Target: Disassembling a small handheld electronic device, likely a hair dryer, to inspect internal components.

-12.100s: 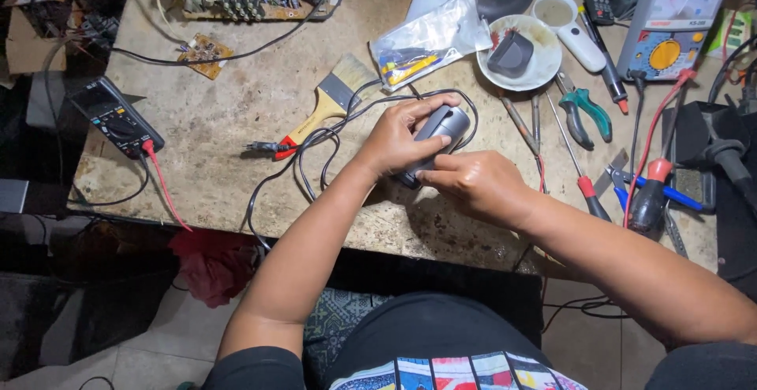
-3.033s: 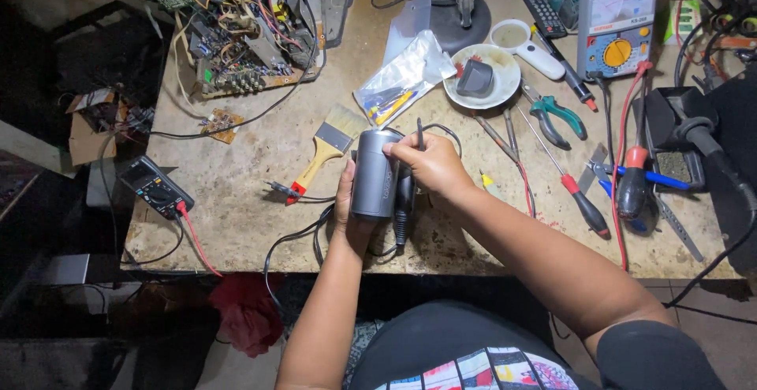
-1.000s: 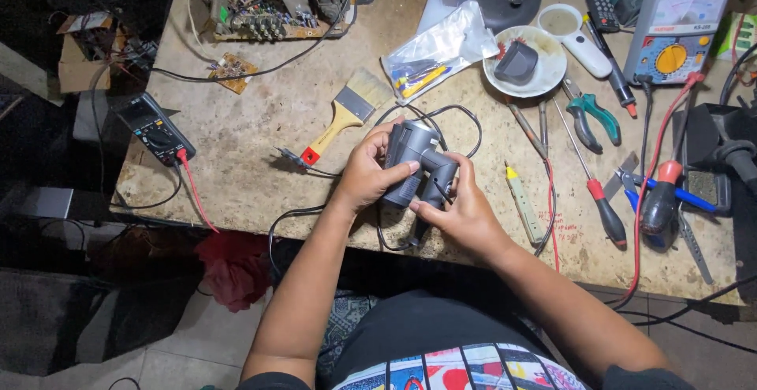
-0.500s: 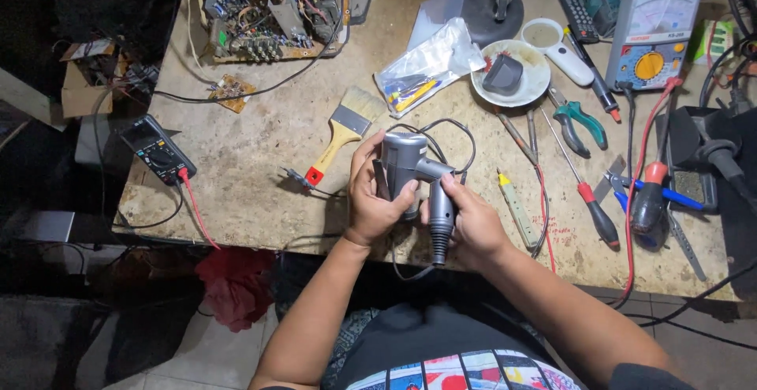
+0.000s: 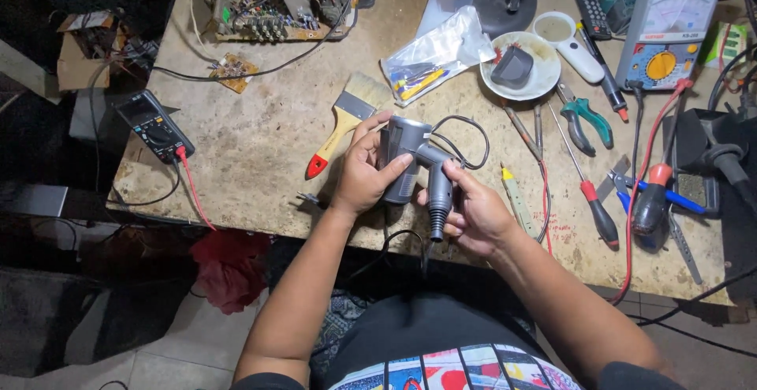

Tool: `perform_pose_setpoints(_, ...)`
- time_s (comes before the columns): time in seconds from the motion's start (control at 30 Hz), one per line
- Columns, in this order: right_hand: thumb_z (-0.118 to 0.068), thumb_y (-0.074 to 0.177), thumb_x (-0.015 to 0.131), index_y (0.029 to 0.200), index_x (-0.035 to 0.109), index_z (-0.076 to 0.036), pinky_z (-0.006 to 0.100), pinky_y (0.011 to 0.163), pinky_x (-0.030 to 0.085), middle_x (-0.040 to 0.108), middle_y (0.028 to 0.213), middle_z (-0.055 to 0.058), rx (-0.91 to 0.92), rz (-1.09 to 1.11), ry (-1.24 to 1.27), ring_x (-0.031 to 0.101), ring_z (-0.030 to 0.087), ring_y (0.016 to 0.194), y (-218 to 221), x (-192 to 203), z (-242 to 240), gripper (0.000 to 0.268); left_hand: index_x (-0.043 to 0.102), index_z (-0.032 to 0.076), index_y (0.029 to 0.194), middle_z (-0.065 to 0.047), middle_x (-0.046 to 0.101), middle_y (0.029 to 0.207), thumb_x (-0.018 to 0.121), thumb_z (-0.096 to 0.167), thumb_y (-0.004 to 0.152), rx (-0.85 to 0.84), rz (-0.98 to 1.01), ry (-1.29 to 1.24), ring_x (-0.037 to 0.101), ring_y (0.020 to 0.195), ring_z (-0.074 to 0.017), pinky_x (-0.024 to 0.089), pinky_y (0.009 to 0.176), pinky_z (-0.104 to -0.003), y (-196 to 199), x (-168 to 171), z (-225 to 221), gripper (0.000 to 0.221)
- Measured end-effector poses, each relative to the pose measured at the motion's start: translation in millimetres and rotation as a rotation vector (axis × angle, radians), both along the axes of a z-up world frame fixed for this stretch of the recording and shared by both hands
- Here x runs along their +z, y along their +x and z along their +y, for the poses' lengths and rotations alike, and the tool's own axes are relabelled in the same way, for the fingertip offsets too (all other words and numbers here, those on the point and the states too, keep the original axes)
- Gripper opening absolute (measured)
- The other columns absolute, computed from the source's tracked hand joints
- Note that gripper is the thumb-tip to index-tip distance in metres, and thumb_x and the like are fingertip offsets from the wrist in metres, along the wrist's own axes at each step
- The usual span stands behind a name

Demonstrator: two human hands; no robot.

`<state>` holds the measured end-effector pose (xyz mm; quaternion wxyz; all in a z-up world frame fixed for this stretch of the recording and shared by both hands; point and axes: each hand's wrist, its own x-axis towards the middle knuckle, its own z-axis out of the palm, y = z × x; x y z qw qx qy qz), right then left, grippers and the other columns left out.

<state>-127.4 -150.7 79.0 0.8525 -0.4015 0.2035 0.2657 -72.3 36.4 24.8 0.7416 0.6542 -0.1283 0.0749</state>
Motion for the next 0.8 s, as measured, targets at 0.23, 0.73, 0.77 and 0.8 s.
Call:
perform_pose_setpoints(0.23, -0.036, 0.089, 0.076, 0.097, 0.06, -0.014, 0.014, 0.035, 0.025, 0.064, 0.072, 0.007, -0.014, 0.049, -0.154, 0.038, 0.007, 0.038, -3, -6, -4, 0.029, 0.058, 0.0, 0.08, -0.013, 0.054, 0.143, 0.097, 0.024, 0.068, -0.008, 0.06, 0.228, 0.067, 0.117, -0.0347, 0.054, 0.097, -0.039, 12, 10, -6, 0.047)
perform_pose_setpoints(0.73, -0.004, 0.088, 0.067, 0.144, 0.041, -0.014, 0.025, 0.043, 0.043, 0.063, 0.081, 0.013, 0.121, -0.54, -0.287, 0.059, 0.017, 0.064, -10, -28, -17, 0.063, 0.043, 0.012, 0.091, 0.0, 0.061, 0.083, 0.089, 0.005, 0.08, -0.099, -0.035, -0.108, 0.055, 0.08, -0.0049, 0.042, 0.065, -0.019, 16, 12, -10, 0.047)
perform_pose_setpoints(0.77, -0.002, 0.086, 0.067, 0.149, 0.037, -0.015, 0.029, 0.049, 0.047, 0.064, 0.081, 0.015, 0.102, -0.557, -0.224, 0.061, 0.02, 0.069, -11, -40, -18, 0.071, 0.042, 0.012, 0.091, -0.003, 0.064, 0.092, 0.087, 0.005, 0.081, -0.085, -0.071, -0.097, 0.055, 0.085, -0.0063, 0.042, 0.068, -0.02, 12, 15, -13, 0.047)
perform_pose_setpoints(0.8, -0.001, 0.085, 0.067, 0.154, 0.033, -0.016, 0.033, 0.055, 0.051, 0.064, 0.082, 0.017, 0.083, -0.573, -0.16, 0.063, 0.023, 0.074, -12, -52, -18, 0.078, 0.04, 0.012, 0.091, -0.006, 0.066, 0.1, 0.086, 0.006, 0.083, -0.071, -0.108, -0.087, 0.056, 0.09, -0.0077, 0.042, 0.07, -0.021, 8, 17, -16, 0.047)
